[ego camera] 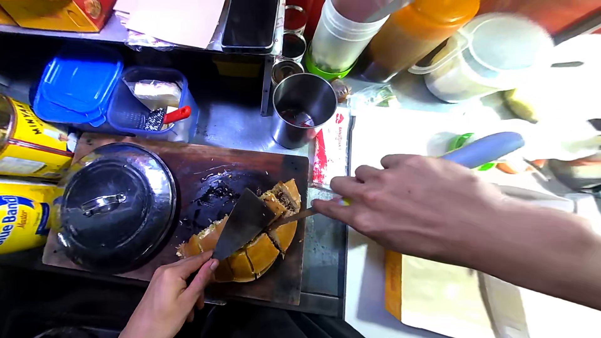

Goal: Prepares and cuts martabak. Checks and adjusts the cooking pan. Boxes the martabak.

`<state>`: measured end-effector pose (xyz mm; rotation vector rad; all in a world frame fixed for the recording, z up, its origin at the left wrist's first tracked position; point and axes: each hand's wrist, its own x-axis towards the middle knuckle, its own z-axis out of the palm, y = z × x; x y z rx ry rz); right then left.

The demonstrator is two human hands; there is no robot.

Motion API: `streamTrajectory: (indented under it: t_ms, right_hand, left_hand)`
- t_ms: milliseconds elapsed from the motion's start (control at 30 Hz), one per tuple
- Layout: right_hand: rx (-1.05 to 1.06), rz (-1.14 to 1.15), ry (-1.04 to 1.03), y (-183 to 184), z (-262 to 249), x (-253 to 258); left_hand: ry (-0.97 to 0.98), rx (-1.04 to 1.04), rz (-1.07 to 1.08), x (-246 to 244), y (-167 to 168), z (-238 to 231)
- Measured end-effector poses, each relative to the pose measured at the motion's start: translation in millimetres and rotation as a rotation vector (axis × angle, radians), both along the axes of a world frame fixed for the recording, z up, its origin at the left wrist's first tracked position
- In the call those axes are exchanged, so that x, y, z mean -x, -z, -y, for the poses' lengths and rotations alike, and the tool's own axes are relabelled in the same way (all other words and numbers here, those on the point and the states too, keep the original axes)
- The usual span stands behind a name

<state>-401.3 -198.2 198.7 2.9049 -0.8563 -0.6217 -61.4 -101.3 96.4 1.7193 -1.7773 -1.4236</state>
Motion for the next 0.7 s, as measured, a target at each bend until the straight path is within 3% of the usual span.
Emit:
streamTrajectory:
  t_ms: [200,300,533,600,700]
  right_hand:
    - [-0.063,0.094,0.027,35,-8,-21]
    - [-0.108,0.001,0.096,18,-5,-29]
    - [0.044,-0.259,0.191,-13,-1,-37]
    - [0.055,-0.224,0.181,-22,-1,-33]
    - [0.126,0.009,0.191,-55,-14,2]
  left_hand:
    - [-0.008,-0.005,-0.017,2,0,2]
    - [-0.013,-0.039,0.023,4,-4,3]
    - [-0.047,-0.082,0.015,8,-5,1]
    - [-0.049,-0.099,-0.041,7,-8,1]
    - [-0.006,-0.022,-0.222,-7,-19,-5]
